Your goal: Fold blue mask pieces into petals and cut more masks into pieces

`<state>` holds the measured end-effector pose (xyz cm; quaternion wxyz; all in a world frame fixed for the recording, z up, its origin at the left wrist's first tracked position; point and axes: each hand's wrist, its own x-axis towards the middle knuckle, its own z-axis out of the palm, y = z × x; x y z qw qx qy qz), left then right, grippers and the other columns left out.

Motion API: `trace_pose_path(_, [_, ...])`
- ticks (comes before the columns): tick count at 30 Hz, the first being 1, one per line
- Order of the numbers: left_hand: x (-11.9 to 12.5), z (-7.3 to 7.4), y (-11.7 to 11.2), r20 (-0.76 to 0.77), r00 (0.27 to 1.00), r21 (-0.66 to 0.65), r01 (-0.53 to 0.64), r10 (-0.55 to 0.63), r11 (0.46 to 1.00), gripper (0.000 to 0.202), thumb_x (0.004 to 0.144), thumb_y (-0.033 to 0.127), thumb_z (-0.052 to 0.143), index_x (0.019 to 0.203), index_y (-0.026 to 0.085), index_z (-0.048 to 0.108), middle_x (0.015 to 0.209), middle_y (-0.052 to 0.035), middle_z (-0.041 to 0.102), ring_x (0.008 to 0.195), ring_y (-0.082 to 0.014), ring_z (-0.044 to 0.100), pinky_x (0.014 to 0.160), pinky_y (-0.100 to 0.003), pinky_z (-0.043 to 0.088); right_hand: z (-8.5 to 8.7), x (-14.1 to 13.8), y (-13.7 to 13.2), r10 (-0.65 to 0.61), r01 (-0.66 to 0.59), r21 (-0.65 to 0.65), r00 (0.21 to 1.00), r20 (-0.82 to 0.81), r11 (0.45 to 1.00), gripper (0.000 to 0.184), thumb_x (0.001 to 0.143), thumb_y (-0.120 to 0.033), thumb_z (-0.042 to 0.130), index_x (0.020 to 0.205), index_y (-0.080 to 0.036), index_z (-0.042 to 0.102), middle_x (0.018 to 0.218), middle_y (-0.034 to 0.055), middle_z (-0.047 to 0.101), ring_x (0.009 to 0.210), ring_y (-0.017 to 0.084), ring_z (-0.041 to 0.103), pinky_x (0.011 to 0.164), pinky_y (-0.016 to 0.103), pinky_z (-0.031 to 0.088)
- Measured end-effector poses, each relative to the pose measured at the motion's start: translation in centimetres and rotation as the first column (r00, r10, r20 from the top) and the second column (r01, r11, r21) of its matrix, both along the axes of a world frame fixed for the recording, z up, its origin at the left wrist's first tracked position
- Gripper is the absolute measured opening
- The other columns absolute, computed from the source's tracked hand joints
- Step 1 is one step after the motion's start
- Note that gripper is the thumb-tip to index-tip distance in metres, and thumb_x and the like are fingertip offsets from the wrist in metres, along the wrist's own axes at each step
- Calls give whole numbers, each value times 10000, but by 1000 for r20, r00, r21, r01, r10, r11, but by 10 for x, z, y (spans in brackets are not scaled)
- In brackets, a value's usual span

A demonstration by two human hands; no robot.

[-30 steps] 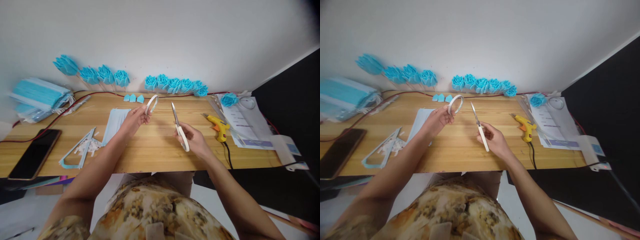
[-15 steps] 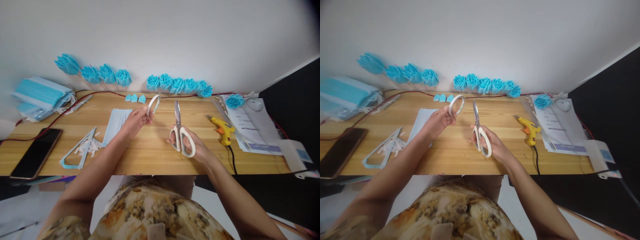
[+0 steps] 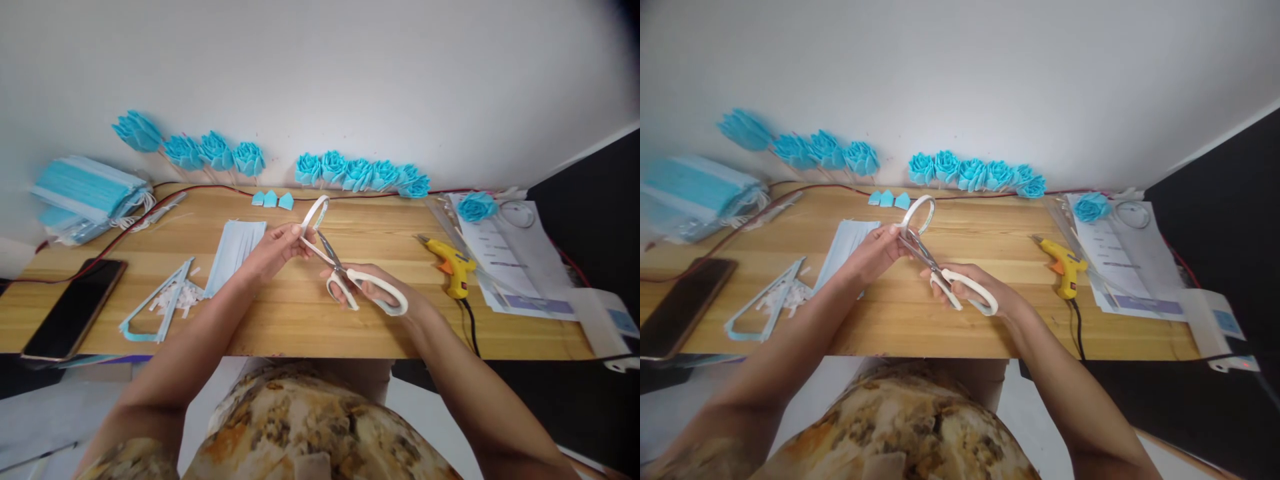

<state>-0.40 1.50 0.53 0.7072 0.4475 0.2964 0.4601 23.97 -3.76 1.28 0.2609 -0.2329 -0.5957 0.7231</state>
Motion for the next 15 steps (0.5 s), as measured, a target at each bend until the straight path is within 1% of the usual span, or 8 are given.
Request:
trace_pose_path(3, [-1,-3,0,20,999,36,34,-35,999,486,762,604,789,884,136,753,829,-85,723,696,-153,668,670,-282,545,1,1,5,16,-15,28,1000,-12,999,690,853,-690,629,1312,-175,633,946,71,594,793,156,580,653,280,496])
trace_pose_path(8, [-3,-2,0,12,998,66,53,-54,996,505,768,628,772,901,141,753,820,-92,722,714,-166,677,696,-296,555,6,2,9,31,-31,-20,1000,-5,999,706,829,-694,655,1305,-173,633,933,66,592,778,152,572,663,294,515])
trace_pose_path(13, [-1,-1,-1,23,997,75,72,-74,995,487,754,604,798,917,147,759,942,-107,739,746,-171,688,740,-322,568,5,0,11,51,-51,-5,999,-19,999,647,854,-668,646,1284,-184,644,930,60,590,786,144,570,661,276,512])
trace_pose_path(15, [0,-1,-2,19,996,82,88,-90,993,488,747,597,807,915,142,756,938,-109,743,751,-170,689,738,-314,563,5,-1,11,46,-46,3,999,-29,999,638,859,-658,649,1282,-180,641,928,56,588,774,139,569,657,273,509])
